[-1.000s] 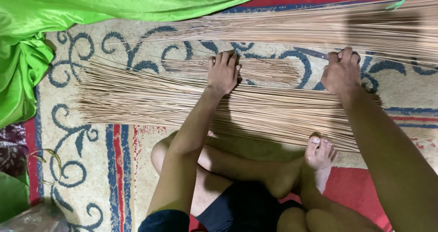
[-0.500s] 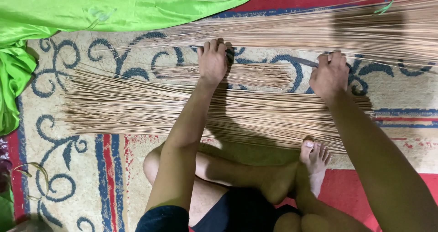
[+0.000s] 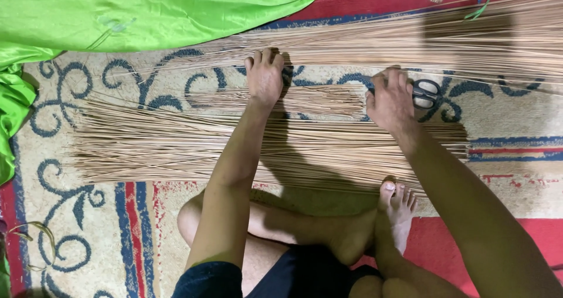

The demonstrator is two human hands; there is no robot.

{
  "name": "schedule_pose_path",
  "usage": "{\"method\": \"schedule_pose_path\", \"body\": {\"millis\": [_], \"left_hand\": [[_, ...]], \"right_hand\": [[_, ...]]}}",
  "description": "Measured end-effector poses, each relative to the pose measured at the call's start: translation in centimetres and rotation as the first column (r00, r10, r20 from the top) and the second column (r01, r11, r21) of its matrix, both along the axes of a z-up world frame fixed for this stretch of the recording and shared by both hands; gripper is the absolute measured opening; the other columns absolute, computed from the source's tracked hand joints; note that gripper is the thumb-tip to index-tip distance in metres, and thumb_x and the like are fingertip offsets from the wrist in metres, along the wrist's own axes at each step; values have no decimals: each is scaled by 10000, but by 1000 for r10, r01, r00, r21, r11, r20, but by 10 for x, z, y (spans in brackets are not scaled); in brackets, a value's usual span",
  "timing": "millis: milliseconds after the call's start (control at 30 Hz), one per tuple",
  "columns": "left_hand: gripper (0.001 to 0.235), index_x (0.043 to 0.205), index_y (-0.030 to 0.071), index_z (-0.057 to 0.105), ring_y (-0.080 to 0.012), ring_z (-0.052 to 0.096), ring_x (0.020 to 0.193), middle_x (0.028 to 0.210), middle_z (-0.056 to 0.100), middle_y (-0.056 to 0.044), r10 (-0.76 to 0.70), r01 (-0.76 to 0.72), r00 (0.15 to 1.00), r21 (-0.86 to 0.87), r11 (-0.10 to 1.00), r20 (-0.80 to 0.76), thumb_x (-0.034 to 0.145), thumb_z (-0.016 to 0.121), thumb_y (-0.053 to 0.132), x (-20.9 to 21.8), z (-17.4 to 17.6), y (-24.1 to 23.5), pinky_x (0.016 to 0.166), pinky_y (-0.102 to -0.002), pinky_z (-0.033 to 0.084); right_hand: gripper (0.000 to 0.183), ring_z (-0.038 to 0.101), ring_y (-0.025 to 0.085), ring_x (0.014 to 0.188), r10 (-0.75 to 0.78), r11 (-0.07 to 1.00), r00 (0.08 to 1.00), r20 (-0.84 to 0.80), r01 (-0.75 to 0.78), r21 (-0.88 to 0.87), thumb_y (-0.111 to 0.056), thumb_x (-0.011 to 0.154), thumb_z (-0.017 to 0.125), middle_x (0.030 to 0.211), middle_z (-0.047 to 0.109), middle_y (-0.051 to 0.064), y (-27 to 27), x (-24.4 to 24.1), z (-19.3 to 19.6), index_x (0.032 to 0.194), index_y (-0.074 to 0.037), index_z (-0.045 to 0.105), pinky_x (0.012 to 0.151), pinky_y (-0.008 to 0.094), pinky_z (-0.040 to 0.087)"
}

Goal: The person sits cross-legged on a patterned rug and repeatedly gathers, aligns, and separates bundles of thin bamboo sticks. They use both hands to adjust the sticks and occasionally use scissors to trim or separate them. The sticks are arranged in parallel rows on the floor.

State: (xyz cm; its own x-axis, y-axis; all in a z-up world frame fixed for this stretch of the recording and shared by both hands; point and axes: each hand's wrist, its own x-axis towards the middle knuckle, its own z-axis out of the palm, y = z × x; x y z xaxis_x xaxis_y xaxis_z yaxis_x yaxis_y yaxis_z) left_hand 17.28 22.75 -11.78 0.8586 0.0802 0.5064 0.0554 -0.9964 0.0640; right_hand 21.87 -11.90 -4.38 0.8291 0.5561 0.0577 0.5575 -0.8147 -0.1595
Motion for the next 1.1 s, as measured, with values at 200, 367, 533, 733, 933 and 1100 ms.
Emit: {"method": "schedule_pose_path", "body": {"millis": [200,367,533,733,933,1100], "left_hand": [[103,854,166,644,-273,530,1002,1020,572,-39,10,-9,997,9,1000,-75,836,741,138,-28,53,-14,872,-459,351],[80,900,171,656,-248,587,989,948,613,-8,-48,49,985,4,999,-163,865,717,132,-70,96,-28,931,-477,349],[110,865,192,661,-221,619,948,863,612,16,-79,71,966,-44,997,-246,866,757,138,-115,134,-51,978,-483,366],[191,842,251,639,-192,606,979,851,584,69,-95,43,939,-159,986,-331,799,824,233,-160,121,-42,999,-485,356],[170,898,230,649,-197,635,974,890,617,43,-80,33,927,-133,991,-367,830,804,243,-165,137,-64,985,-449,411],[314,1160,148,632,-238,635,1175,1146,703,-62,-159,189,823,-1,982,-545,976,643,403,-146,215,-163,1137,-505,300]], "right_hand": [[323,436,376,1280,145,988,977,156,-152,31,-228,888,742,1242,483,154,17,-10,12,1158,-64,678,998,498,360],[382,408,388,1381,287,946,953,100,-299,128,-151,973,664,1338,543,209,56,-30,55,1324,-4,643,1133,549,300],[299,574,302,1199,347,917,910,228,-380,124,-279,986,648,1076,599,101,55,-45,16,1212,-85,636,1157,620,259],[146,640,240,1027,338,910,894,295,-390,140,-280,1003,630,955,617,47,3,-53,-1,1097,-169,642,1160,592,308],[89,643,227,908,328,910,872,362,-395,126,-241,1004,648,876,564,26,-48,-59,8,1010,-154,634,1147,539,360],[62,648,211,908,318,889,874,367,-409,205,-201,996,637,887,582,8,-27,-72,4,1003,-150,671,1102,522,386]]}}
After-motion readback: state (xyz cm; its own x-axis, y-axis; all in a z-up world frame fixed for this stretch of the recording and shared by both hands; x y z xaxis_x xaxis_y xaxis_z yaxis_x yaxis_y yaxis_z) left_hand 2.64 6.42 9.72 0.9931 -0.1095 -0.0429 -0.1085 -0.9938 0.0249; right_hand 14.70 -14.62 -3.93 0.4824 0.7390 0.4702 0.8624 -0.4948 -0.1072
